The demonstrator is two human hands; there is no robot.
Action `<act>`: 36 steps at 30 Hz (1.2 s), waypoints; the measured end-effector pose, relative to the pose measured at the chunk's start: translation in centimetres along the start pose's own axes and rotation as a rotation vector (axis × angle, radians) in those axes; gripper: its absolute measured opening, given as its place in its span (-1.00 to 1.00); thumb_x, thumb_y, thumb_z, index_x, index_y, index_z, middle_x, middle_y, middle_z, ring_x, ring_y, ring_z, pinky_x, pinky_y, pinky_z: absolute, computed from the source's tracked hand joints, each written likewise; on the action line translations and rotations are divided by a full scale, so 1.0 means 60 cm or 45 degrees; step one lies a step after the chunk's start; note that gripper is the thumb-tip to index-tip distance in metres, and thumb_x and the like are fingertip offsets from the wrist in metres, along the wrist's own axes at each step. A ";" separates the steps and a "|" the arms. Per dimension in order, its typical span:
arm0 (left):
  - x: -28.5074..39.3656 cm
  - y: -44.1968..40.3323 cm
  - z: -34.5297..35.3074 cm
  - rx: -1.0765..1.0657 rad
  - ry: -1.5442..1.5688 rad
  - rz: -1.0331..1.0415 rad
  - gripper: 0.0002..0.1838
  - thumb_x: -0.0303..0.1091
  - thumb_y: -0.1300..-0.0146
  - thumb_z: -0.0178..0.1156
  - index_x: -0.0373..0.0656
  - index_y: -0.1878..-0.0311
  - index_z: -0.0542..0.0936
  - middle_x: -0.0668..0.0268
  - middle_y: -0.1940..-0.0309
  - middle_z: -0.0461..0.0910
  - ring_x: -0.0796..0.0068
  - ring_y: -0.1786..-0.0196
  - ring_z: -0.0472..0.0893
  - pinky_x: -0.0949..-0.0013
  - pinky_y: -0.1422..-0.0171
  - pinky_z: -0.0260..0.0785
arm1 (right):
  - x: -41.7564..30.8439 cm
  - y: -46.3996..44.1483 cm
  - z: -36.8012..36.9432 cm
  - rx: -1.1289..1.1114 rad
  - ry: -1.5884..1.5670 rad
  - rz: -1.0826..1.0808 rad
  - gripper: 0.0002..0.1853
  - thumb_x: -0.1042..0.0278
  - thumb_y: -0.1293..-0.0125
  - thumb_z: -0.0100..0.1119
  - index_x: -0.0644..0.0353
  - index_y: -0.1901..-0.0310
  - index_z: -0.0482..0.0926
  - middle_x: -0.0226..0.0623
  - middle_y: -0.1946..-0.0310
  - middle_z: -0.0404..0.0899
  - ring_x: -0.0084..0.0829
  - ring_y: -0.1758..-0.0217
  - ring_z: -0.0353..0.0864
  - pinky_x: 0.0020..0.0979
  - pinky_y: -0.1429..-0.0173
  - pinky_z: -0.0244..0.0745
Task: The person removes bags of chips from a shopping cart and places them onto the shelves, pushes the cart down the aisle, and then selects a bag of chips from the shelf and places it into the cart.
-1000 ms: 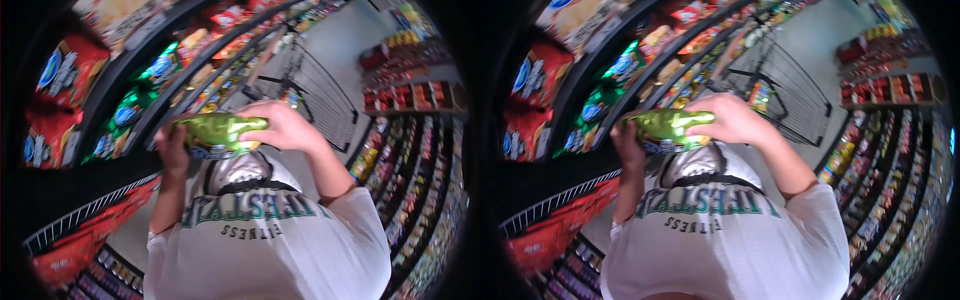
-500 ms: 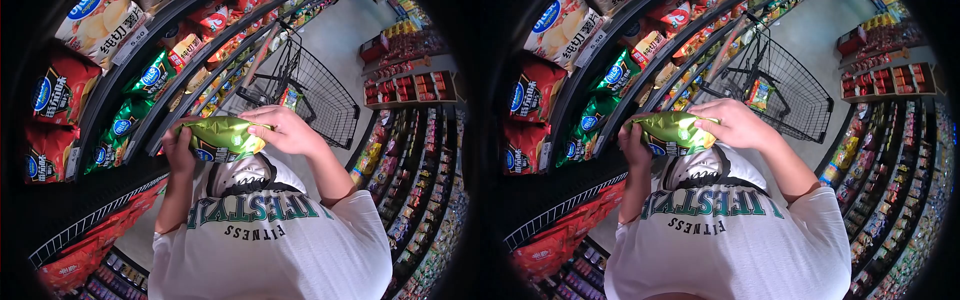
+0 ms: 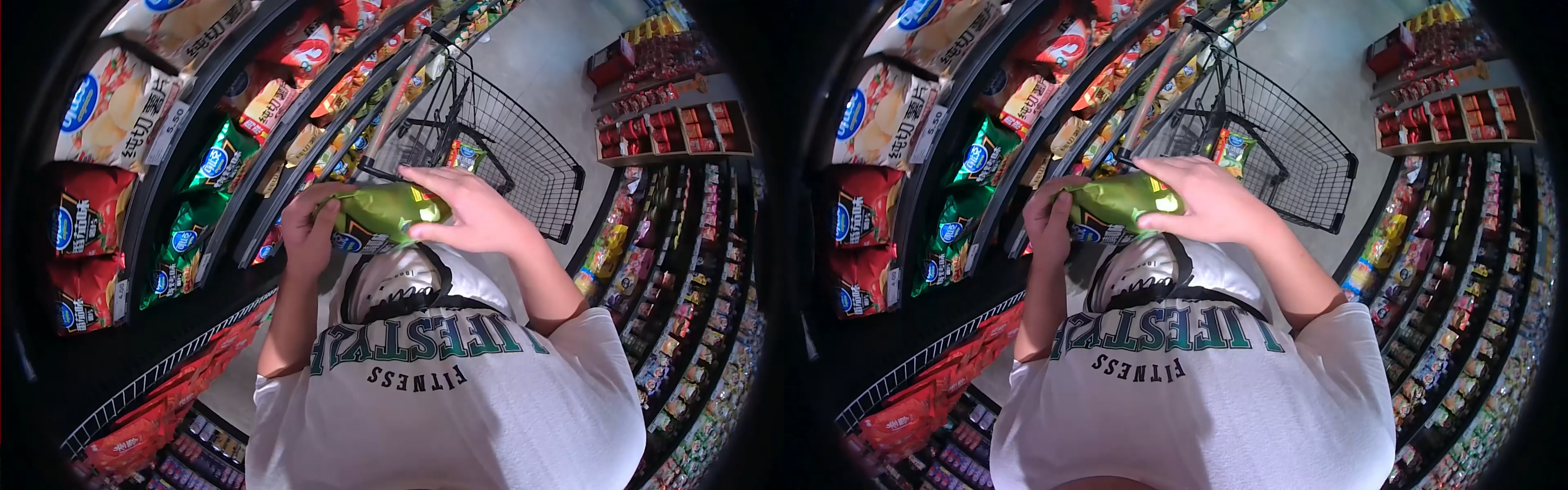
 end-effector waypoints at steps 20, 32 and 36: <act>-0.011 -0.105 0.148 0.229 0.290 -0.292 -0.48 -0.02 -0.55 -0.01 -0.40 0.10 0.64 0.26 0.27 0.67 0.58 0.25 0.59 0.49 0.06 0.42 | 0.111 0.026 -0.127 0.056 -0.200 0.045 -0.29 0.11 0.10 0.59 0.24 -0.09 0.51 0.02 0.19 0.65 0.08 0.07 0.64 -0.12 0.00 0.54; 0.004 -0.113 0.206 0.190 -0.055 -0.177 -0.49 -0.05 -0.57 -0.06 -0.39 -0.06 0.61 0.09 -0.01 0.65 0.38 -0.07 0.61 0.34 -0.26 0.38 | 0.214 0.039 -0.139 -0.168 -0.131 0.114 -0.24 0.09 0.03 0.53 0.21 -0.22 0.48 -0.02 0.01 0.64 -0.05 -0.05 0.65 -0.25 -0.12 0.53; -0.023 -0.085 0.176 0.468 0.129 -0.183 -0.49 -0.09 -0.58 -0.11 -0.36 -0.28 0.43 -0.01 -0.11 0.60 0.23 -0.15 0.62 0.19 -0.34 0.39 | 0.279 0.054 -0.170 -0.120 -0.232 0.202 -0.27 0.13 -0.02 0.51 0.18 -0.24 0.47 -0.03 0.04 0.65 -0.02 0.00 0.65 -0.24 -0.09 0.53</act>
Point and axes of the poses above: each hand's wrist, its own y-axis away from the middle knuckle, its own z-axis out of the palm, x = y × z, the point moved 7 cm from there along -y, towards the middle knuckle
